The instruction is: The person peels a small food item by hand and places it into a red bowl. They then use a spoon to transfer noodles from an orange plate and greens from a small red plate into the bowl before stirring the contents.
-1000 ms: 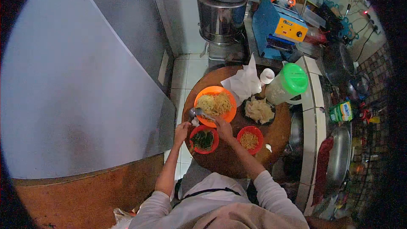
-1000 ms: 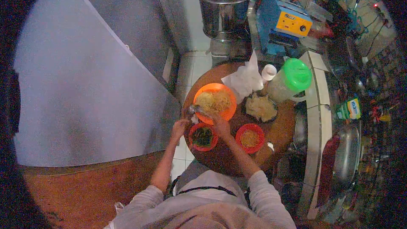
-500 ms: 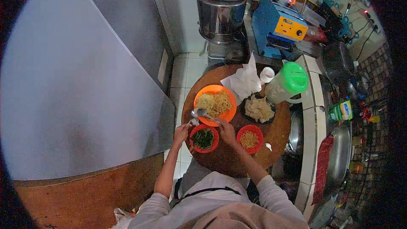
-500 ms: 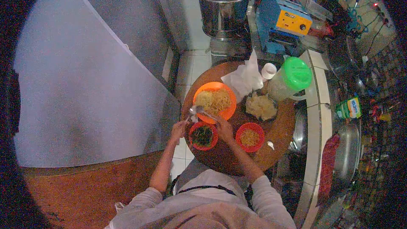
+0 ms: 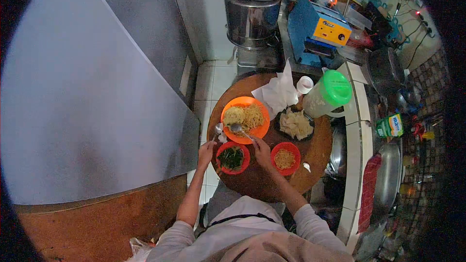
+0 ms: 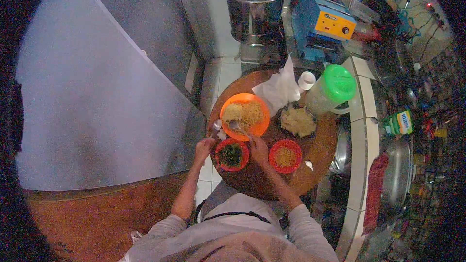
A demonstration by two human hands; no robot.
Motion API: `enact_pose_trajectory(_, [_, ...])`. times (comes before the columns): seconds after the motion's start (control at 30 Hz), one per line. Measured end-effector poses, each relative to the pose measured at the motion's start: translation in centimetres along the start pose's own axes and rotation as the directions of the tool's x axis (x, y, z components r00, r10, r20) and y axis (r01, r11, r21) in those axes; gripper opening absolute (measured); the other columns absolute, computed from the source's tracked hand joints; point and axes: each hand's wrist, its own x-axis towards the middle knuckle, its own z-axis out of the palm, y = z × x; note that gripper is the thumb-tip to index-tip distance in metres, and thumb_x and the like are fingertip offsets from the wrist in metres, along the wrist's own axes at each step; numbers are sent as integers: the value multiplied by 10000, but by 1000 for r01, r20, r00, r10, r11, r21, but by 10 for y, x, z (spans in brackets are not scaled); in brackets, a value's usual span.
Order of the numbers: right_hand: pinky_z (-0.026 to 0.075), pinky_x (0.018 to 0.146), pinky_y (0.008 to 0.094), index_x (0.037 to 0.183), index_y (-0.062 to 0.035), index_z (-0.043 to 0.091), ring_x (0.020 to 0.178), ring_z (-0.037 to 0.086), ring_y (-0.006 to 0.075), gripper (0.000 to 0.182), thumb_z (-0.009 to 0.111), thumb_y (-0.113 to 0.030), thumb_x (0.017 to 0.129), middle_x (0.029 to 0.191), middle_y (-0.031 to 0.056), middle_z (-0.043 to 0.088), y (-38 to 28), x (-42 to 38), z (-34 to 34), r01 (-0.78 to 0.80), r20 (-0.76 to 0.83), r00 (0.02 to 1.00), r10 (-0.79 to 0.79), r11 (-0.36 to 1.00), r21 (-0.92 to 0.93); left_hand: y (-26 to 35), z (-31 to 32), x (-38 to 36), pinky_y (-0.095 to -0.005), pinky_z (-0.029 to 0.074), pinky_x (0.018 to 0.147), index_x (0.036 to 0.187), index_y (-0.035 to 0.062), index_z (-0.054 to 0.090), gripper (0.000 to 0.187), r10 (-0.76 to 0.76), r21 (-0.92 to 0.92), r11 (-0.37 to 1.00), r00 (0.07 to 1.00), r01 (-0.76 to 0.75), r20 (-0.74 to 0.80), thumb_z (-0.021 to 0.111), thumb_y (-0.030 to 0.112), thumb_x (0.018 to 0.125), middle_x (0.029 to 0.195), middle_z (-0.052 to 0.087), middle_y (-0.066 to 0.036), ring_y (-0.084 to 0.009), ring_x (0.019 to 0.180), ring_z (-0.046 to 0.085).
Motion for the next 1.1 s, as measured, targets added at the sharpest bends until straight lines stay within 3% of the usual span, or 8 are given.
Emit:
enact_pose_trajectory(0.17, [405, 743, 334, 1002, -38, 529, 867, 535, 280, 239, 415, -163, 834, 945, 155, 549, -6, 7, -1, -42, 14, 999, 42, 999, -13, 6, 6, 5, -336, 422, 706, 830, 22, 587, 278, 102, 124, 987, 995, -102, 8, 399, 226, 826, 819, 593, -134, -269, 793, 566])
enact_pose_trajectory(0.27, [412, 715, 350, 1020, -56, 519, 837, 538, 287, 240, 407, -158, 834, 958, 146, 544, -12, 8, -4, 58, -32, 998, -58, 998, 12, 9, 7, 4, -337, 423, 711, 837, 24, 585, 280, 70, 119, 990, 997, -72, 28, 399, 234, 830, 821, 593, -133, -267, 806, 564])
enact_pose_trajectory(0.33, [417, 688, 370, 1049, -82, 502, 823, 533, 307, 249, 409, -131, 824, 942, 149, 536, -14, 5, -6, 64, 14, 998, -63, 989, -135, 3, 9, 5, -334, 422, 719, 846, 27, 582, 292, 157, 90, 983, 987, -158, 25, 399, 253, 835, 827, 592, -133, -263, 814, 562])
enact_pose_trajectory(0.43, [426, 696, 412, 1040, -89, 509, 801, 533, 324, 275, 440, -90, 773, 908, 154, 545, -25, 3, -10, 30, 35, 999, -25, 987, -158, 0, 11, 6, -327, 421, 730, 860, 29, 581, 300, 51, 59, 997, 997, -55, 62, 404, 270, 835, 843, 593, -126, -253, 823, 561])
enact_pose_trajectory(0.53, [434, 668, 415, 1043, -109, 506, 774, 538, 328, 287, 439, -81, 765, 888, 159, 548, -20, 4, -5, 53, 20, 999, -50, 982, -181, -5, 13, 7, -319, 419, 735, 867, 31, 582, 300, 80, -19, 997, 995, -79, 55, 406, 272, 834, 844, 596, -117, -242, 821, 564])
enact_pose_trajectory(0.87, [422, 667, 384, 1072, -115, 487, 804, 532, 308, 268, 422, -93, 813, 899, 146, 528, -8, -1, 5, 72, 102, 993, -55, 984, -166, 6, 7, 0, -310, 417, 725, 878, 29, 580, 306, 36, 38, 999, 996, -39, 86, 403, 275, 836, 837, 599, -115, -232, 813, 567])
enact_pose_trajectory(0.97, [417, 690, 368, 1063, -106, 492, 822, 532, 301, 257, 418, -92, 817, 901, 148, 526, -19, -7, -3, 49, 114, 993, -32, 988, -146, 0, 5, -7, -298, 420, 711, 881, 31, 579, 282, 150, 2, 989, 988, -150, 44, 410, 252, 838, 836, 599, -115, -224, 807, 569])
enact_pose_trajectory(1.1, [409, 655, 345, 1054, -97, 497, 751, 525, 288, 250, 417, -82, 817, 820, 145, 517, -31, -23, -17, 40, 98, 995, -35, 998, -50, 12, -4, -35, -294, 428, 690, 871, 31, 580, 249, 97, -35, 995, 991, -94, 97, 422, 220, 838, 800, 597, -108, -199, 776, 572])
